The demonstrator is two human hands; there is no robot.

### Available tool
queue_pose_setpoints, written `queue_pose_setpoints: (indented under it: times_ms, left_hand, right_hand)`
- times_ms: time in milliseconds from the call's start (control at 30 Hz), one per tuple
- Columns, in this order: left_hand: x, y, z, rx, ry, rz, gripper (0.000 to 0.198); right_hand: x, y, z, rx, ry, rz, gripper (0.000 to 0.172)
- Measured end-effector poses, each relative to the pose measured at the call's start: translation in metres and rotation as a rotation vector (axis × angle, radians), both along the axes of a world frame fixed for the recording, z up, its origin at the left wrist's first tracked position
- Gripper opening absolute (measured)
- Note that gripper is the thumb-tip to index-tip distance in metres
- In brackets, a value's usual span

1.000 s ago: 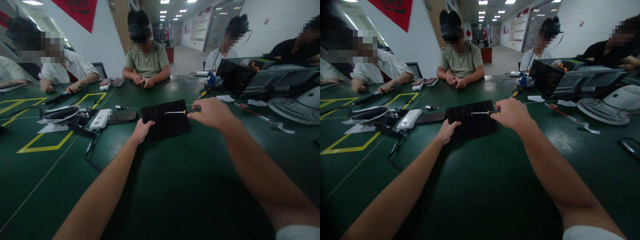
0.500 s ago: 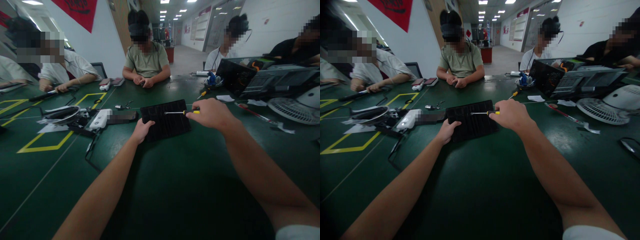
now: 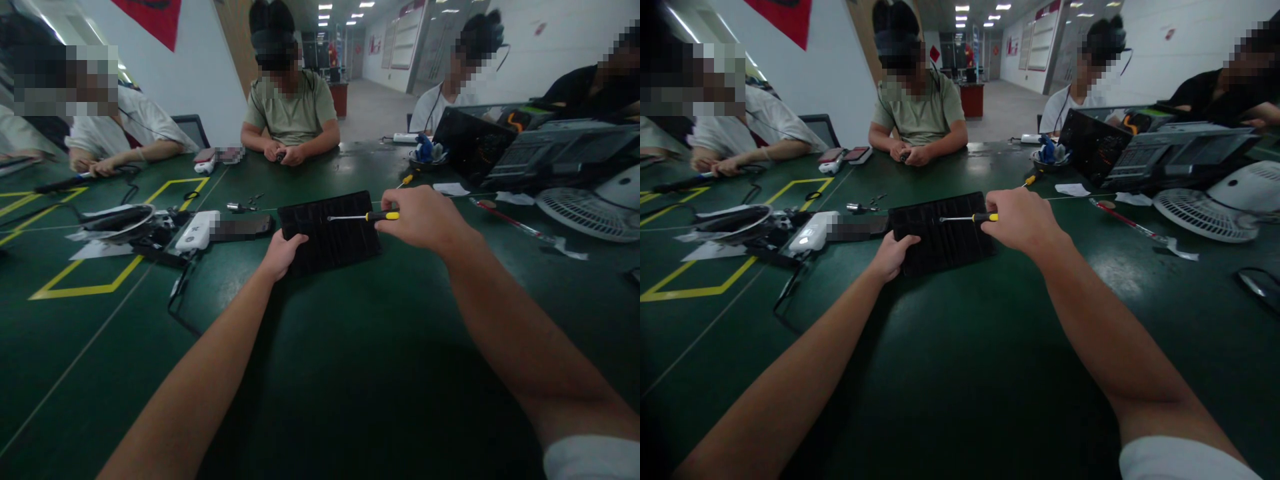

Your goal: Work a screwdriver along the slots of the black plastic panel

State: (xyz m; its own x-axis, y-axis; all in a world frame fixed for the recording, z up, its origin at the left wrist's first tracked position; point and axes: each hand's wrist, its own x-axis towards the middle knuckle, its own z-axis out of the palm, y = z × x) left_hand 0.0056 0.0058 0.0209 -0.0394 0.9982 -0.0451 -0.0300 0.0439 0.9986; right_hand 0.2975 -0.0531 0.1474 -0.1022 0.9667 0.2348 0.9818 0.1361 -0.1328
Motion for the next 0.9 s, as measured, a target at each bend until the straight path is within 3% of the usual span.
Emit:
queue_pose_setpoints:
  times_ms: [900]
  left_hand:
    - [-0.0005, 0.0062, -0.0079, 0.009, -0.014, 0.028, 0.041]
  right_hand:
    - [0.0011, -0.0002, 0.0043, -0.019, -0.026, -0.029, 0.032]
